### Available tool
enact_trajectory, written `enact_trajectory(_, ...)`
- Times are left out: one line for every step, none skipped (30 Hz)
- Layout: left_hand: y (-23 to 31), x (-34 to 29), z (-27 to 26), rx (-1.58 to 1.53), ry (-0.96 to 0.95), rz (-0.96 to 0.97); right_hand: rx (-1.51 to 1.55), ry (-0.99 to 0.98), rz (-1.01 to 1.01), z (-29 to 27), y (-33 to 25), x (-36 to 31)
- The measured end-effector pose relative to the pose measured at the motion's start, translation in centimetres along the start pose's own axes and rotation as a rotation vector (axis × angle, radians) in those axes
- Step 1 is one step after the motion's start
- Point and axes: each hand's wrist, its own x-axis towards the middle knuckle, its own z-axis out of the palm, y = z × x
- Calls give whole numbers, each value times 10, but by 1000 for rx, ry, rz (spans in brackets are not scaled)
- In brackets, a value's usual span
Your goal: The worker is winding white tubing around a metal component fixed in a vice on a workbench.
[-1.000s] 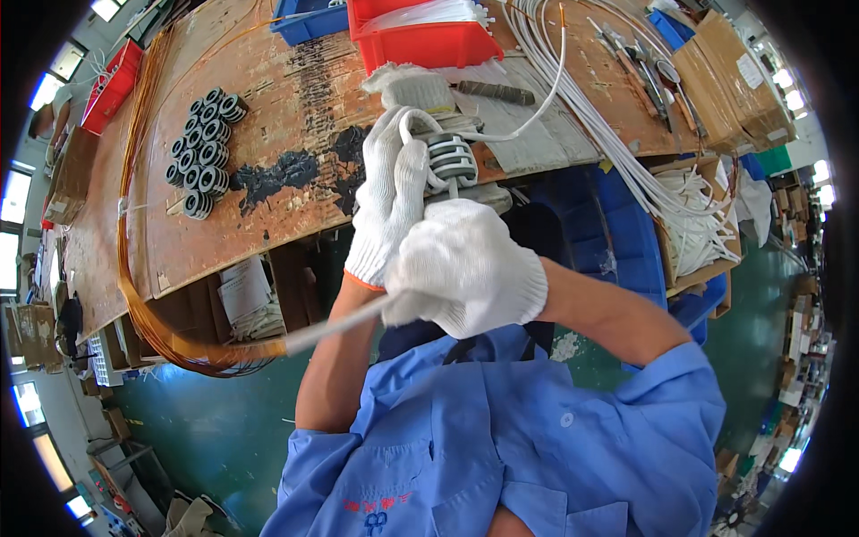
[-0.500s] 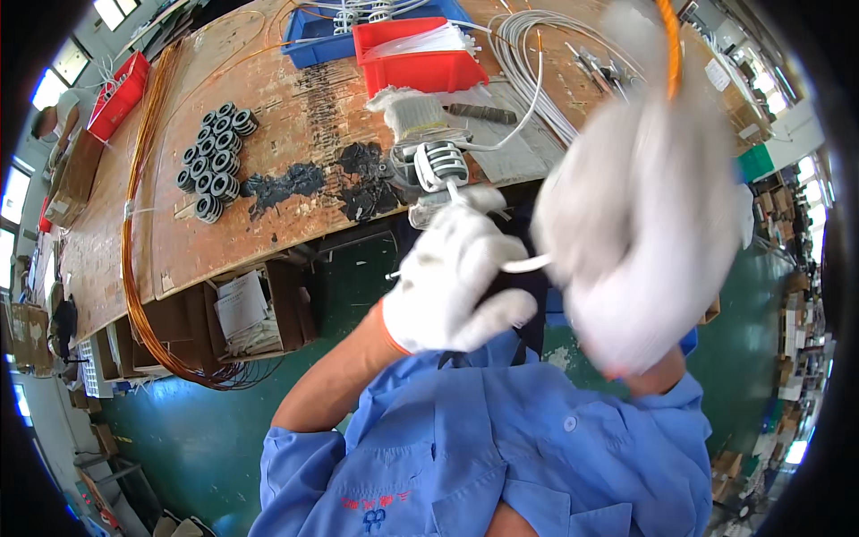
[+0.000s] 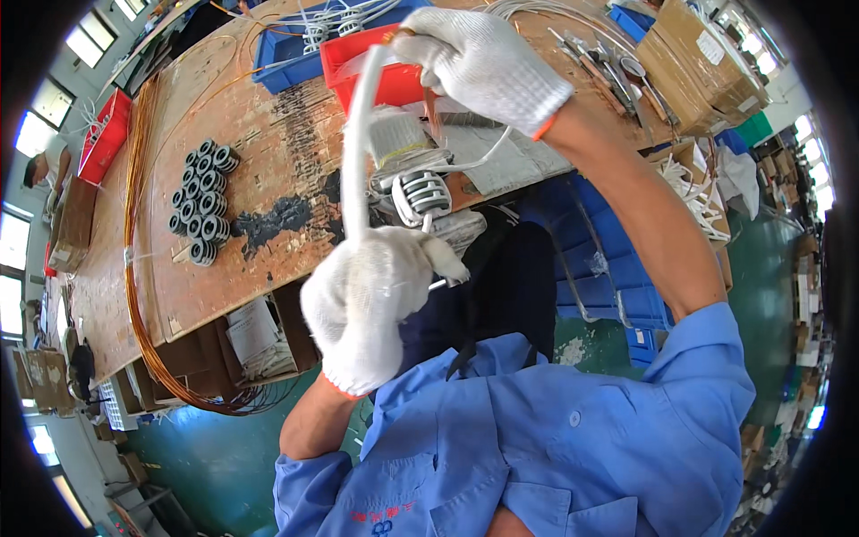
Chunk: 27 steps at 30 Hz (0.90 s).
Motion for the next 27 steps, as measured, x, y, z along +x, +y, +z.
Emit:
enact_trajectory(0,6,-5,-21,-28,18,26,51,-17,6,2,2)
enact_trajectory(1,10,-9,-2,-28,35,57,99,-34,13,3,5)
enact_trajectory(3,15,-9,49,-14,50,73,105,-48,20,5,9)
enact_trajectory(4,20,-9,99,-1,66,88,112,-60,26,9,12)
enact_trajectory(7,24,-10,211,30,90,106,116,-72,32,11,13)
enact_trajectory(9,28,-10,322,58,113,119,68,34,36,9,13)
enact_trajectory(11,32,-10,433,84,136,99,97,11,43,14,12)
enact_trajectory(14,35,-10,545,113,165,79,125,-19,49,16,13)
enact_trajectory(14,38,-11,616,135,190,57,152,-48,53,19,13)
enact_trajectory(15,41,-13,660,148,212,62,158,-29,55,21,11)
enact_trajectory(13,41,-15,694,158,230,76,165,-43,58,23,11)
enact_trajectory(11,41,-18,714,162,248,90,172,-56,61,25,11)
enact_trajectory(9,40,-19,728,166,261,104,180,-68,64,27,9)
enact_trajectory(7,40,-22,735,171,274,121,122,-5,64,25,9)
enact_trajectory(6,41,-24,738,176,279,139,65,59,63,22,7)
enact_trajectory(5,44,-26,737,180,283,157,6,123,61,19,3)
enact_trajectory(3,48,-29,730,187,288,233,-125,264,55,9,0)
enact_trajectory(3,54,-32,715,193,293,308,-255,402,45,-4,-4)
enact_trajectory(1,60,-33,695,202,301,381,-387,541,39,-10,-8)
enact_trajectory(-1,70,-30,641,181,305,465,-327,370,44,5,-25)
enact_trajectory(-5,78,-30,592,178,321,503,-425,502,42,2,-29)
enact_trajectory(-9,87,-31,541,175,335,539,-524,634,40,-6,-34)
enact_trajectory(-16,98,-28,471,152,347,558,-607,785,29,-11,-41)
enact_trajectory(-19,107,-31,370,120,310,532,-631,690,25,-13,-41)
enact_trajectory(-23,116,-36,270,88,272,507,-660,687,23,-16,-39)
enact_trajectory(-34,126,-46,192,57,253,475,-683,694,18,-16,-39)
enact_trajectory(-38,135,-52,119,27,237,445,-707,695,15,-18,-39)
